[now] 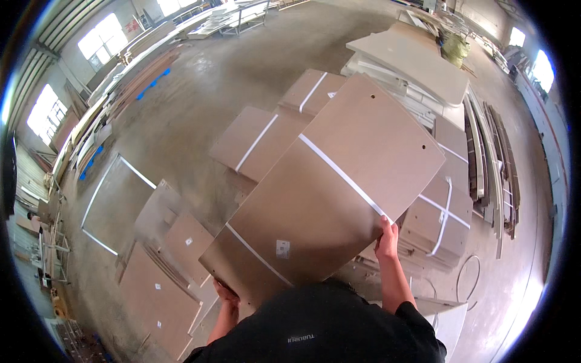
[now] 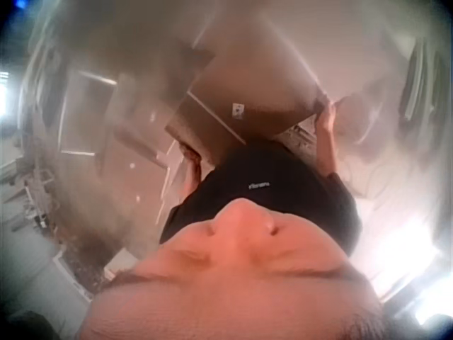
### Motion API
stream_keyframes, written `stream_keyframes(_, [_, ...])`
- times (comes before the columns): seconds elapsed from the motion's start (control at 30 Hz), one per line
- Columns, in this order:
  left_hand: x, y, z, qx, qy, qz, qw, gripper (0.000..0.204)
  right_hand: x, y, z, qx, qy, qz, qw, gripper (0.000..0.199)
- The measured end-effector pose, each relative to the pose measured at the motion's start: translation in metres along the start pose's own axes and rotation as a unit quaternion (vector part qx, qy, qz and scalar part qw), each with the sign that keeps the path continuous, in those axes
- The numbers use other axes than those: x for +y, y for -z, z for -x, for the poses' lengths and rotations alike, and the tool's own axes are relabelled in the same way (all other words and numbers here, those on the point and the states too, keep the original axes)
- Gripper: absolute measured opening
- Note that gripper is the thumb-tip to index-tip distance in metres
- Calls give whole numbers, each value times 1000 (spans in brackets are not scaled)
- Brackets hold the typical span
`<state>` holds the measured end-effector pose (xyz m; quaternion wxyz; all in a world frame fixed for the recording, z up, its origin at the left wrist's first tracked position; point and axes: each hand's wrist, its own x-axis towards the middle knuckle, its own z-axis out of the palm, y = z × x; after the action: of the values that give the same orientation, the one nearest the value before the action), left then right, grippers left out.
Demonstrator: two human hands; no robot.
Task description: The person bundles flat wooden panels with white plastic straps in a workshop. They pick up panels from a stack, place them on a white workbench, wrap a strap around them, and then stack the finished bundles on a pallet. The person repeats this process for several sets of panels.
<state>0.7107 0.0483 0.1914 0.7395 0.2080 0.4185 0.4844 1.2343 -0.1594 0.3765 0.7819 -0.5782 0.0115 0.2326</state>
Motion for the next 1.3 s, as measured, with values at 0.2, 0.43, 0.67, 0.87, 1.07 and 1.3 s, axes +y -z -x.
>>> stream_keyframes(0.2, [15, -32, -133, -50, 8, 26, 998, 75, -6, -135, -94, -32, 57, 105, 992, 40])
stream_keyframes(0.43, [79, -275, -164, -68, 122, 86, 986, 69, -50, -253, -271, -63, 163, 184, 967, 40])
stream_keyframes(0.67, [63, -263, -254, -89, 128, -396, 905, 48, 21, -301, -280, -36, 53, 710, 701, 64])
stream_keyframes(0.87, [73, -284, -277, -177, 203, -373, 888, 45, 82, -305, -176, -156, -104, 619, 763, 67])
stream_keyframes(1.07, [72, -291, -285, -222, 163, -361, 891, 50, 90, -303, -177, -145, -78, 570, 805, 66])
stream_keyframes(1.3, [55, -292, -298, -195, 134, -349, 907, 42, 92, -303, -189, -116, -128, 475, 863, 63])
